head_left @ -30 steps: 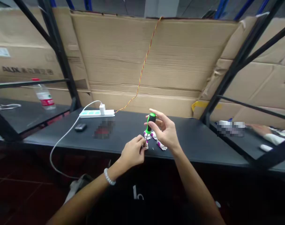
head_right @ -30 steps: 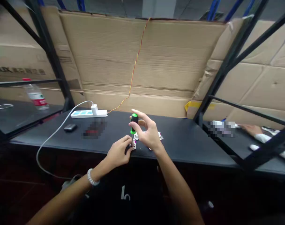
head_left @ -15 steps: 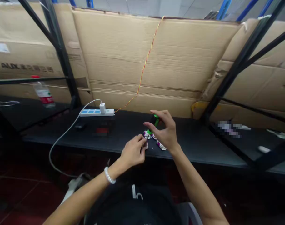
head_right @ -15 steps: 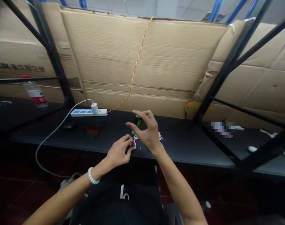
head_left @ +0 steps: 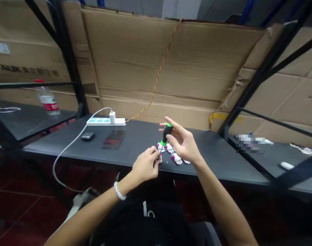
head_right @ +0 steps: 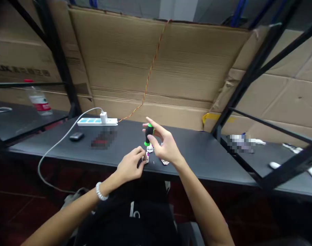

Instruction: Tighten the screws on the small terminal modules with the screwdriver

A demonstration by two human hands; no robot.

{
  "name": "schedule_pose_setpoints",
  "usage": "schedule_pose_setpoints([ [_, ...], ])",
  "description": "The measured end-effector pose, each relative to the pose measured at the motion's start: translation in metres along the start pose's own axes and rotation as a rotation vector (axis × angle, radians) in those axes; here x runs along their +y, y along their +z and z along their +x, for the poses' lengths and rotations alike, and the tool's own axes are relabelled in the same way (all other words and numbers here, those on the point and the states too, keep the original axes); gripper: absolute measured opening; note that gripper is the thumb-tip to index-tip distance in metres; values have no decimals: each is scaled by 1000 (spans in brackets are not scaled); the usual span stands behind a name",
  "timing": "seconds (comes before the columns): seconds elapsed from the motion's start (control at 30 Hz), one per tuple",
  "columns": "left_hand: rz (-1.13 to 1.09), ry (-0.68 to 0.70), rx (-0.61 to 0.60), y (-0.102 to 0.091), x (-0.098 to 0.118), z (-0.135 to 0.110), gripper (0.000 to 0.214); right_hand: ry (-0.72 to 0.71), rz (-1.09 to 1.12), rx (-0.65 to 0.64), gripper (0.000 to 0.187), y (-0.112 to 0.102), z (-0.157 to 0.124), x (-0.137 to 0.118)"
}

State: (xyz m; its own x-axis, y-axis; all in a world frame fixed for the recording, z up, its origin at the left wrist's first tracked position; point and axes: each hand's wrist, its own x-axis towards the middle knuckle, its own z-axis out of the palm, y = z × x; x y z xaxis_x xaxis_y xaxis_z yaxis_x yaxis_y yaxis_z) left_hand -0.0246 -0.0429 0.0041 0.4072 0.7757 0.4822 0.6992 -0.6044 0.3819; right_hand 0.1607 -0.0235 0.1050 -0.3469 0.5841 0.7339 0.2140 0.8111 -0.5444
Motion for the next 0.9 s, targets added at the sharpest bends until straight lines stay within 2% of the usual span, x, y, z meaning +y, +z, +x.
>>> schedule_pose_setpoints([
  [0.17,4,-1,0,0,1,-1,14,-72,-246,164,41,-1,0,-1],
  [0.23,8,3,1,0,1,-1,14,-85,-203,135,43,0,-2,0],
  [0.33,15,5,9,0,2,-2,13,-47,-16,50,48,3,-5,3],
  [0.4,19,5,9,0,2,-2,13,-31,-25,107,44,6,-6,5],
  [0.5,26,3,6,0,2,-2,14,-61,-188,229,42,8,-7,5],
  [0.57,31,1,4,0,3,-1,14,-63,-151,182,47,8,-7,4],
  [0.67,36,-2,5,0,2,-1,14,-6,41,73,50,7,-8,6],
  [0.73,37,-7,9,1,2,-1,14,0,10,117,44,7,-8,6],
  [0.8,32,-9,11,1,2,-1,15,-22,-121,198,41,7,-8,6],
  [0.9,27,-12,8,0,3,-1,16,-23,-96,151,47,6,-7,5],
])
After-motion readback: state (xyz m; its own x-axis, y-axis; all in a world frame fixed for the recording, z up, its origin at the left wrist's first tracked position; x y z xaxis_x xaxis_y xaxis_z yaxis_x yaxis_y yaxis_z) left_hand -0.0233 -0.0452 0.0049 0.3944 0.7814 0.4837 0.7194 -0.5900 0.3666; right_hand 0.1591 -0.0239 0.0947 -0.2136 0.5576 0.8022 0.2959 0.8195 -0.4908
